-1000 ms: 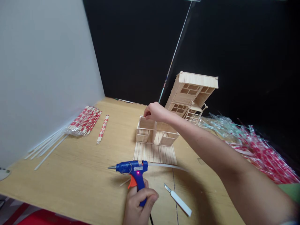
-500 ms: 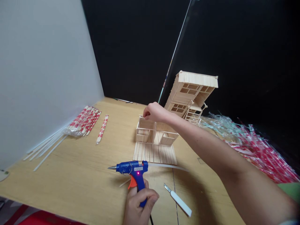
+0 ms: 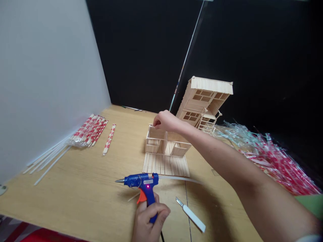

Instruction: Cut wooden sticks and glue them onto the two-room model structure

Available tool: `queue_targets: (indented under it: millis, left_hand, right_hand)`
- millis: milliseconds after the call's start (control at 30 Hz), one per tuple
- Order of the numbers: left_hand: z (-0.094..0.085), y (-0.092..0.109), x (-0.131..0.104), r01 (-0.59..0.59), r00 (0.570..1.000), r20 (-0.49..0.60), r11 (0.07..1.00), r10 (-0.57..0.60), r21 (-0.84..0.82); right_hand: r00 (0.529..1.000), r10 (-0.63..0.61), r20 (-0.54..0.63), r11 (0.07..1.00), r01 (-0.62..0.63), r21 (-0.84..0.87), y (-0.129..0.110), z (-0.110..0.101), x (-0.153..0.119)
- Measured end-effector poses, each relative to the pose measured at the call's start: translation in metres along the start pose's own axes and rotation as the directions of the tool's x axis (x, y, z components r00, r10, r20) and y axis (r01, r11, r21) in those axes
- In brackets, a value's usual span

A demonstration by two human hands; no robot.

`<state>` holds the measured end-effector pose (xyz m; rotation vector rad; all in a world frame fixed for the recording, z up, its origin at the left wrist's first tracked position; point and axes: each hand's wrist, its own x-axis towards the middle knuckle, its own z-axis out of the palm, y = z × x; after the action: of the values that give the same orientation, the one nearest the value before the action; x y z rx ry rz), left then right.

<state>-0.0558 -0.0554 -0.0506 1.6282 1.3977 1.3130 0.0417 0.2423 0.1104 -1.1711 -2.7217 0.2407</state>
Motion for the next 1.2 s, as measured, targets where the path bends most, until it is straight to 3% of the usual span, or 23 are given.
queue_targets:
  millis: [333, 633, 867, 1200]
  left_hand:
    - [0.0, 0.002, 0.002, -0.024, 1.0, -0.013, 1.0, 0.023, -0.019]
    - [0.0, 0.005, 0.003, 0.014, 1.0, -0.011, 1.0, -0.014, -0.022]
    - [-0.001, 0.002, 0.001, -0.014, 1.0, -0.006, 1.0, 0.014, -0.001]
    - [0.01, -0.004, -0.006, 0.068, 0.995, -0.064, 0.993, -0.074, -0.094]
  right_hand:
    - [1.0, 0.011, 0.011, 1.0, -0.011, 0.005, -0.004, -0.002, -0.002]
    - [0.998, 0.044, 0.048, 0.998, -0.046, 0.034, 0.007, -0.02, -0.008]
    - [0.996, 0.039, 0.078, 0.997, -0.044, 0.063, 0.011, -0.011, -0.007]
    - [0.997, 0.058, 0.054, 0.993, -0.063, 0.103, 0.005, -0.008, -0.004]
